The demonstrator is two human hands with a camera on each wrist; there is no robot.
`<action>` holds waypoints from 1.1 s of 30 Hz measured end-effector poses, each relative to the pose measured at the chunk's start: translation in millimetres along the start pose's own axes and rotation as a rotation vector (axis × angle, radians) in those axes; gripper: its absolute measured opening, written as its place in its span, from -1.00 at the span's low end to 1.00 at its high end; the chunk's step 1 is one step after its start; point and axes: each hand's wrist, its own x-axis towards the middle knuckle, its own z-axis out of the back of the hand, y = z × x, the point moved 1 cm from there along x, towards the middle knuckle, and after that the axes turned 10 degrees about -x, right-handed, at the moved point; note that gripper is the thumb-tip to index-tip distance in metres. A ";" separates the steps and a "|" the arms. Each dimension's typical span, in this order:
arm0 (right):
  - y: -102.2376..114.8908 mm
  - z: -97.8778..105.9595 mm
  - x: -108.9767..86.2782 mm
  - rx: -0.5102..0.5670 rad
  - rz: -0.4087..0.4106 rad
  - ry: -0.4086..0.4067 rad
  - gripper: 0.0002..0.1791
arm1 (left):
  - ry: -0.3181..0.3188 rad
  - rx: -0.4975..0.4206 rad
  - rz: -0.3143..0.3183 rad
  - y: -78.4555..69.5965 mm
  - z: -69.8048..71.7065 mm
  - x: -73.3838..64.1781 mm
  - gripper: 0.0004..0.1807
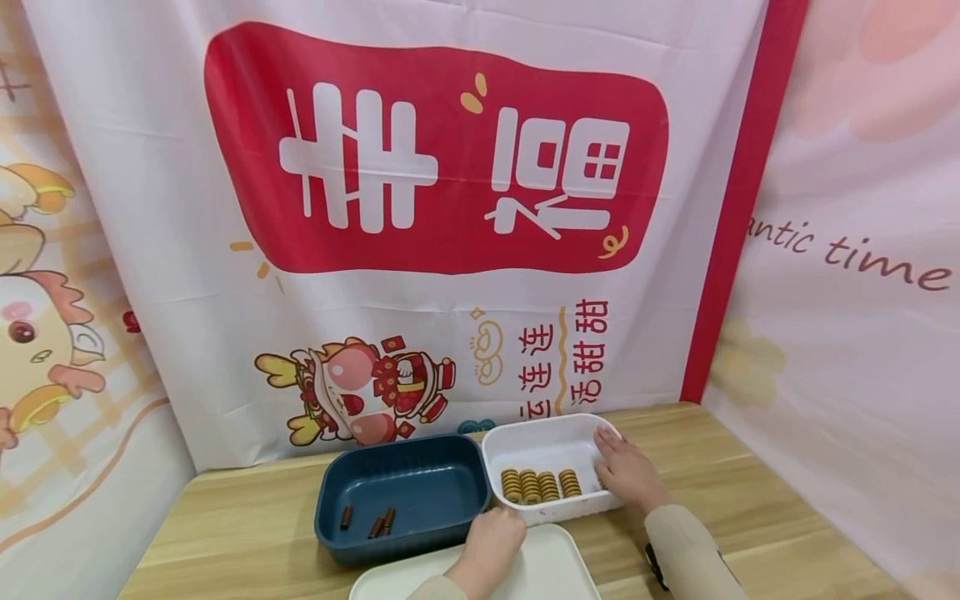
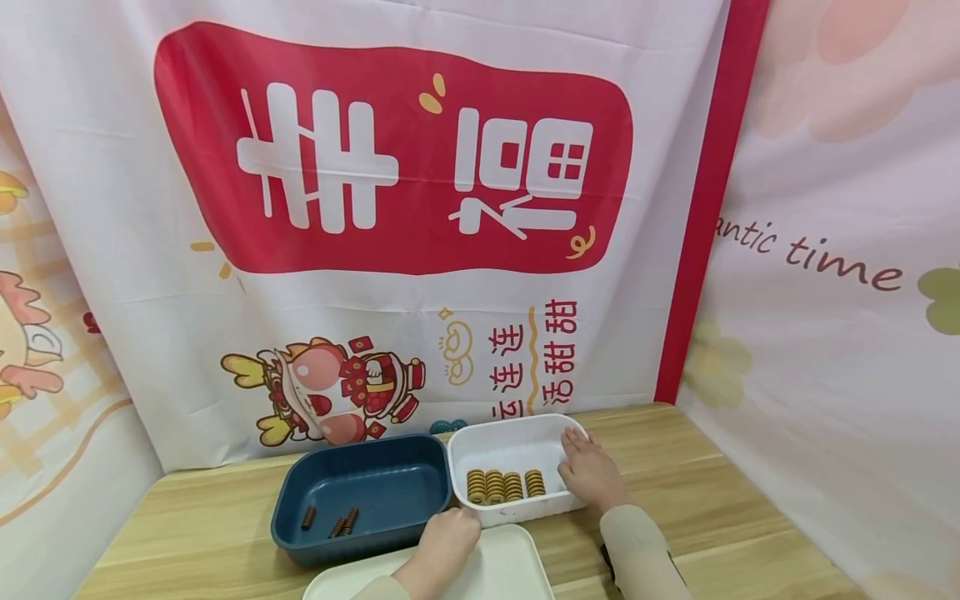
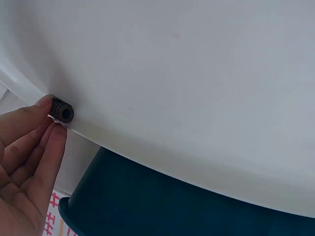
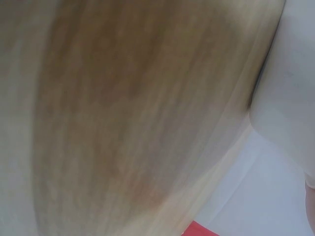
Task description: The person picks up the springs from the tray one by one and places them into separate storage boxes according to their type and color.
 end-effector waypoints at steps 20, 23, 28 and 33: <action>2.5 2.6 1.7 0.017 0.002 0.021 -0.45 | 0.120 -0.008 0.028 -0.7 1.0 -3.1 -0.88; 1.2 1.3 0.9 0.010 -0.002 0.028 -0.45 | 0.160 -0.081 0.045 1.4 3.0 -2.5 -0.89; 0.4 1.2 -0.8 0.017 -0.007 0.034 -0.45 | 0.178 -0.195 0.045 4.5 1.7 -2.9 -0.87; 1.0 2.5 -1.6 0.024 -0.003 0.037 -0.45 | 0.157 -0.253 0.039 4.5 0.7 -6.7 -0.87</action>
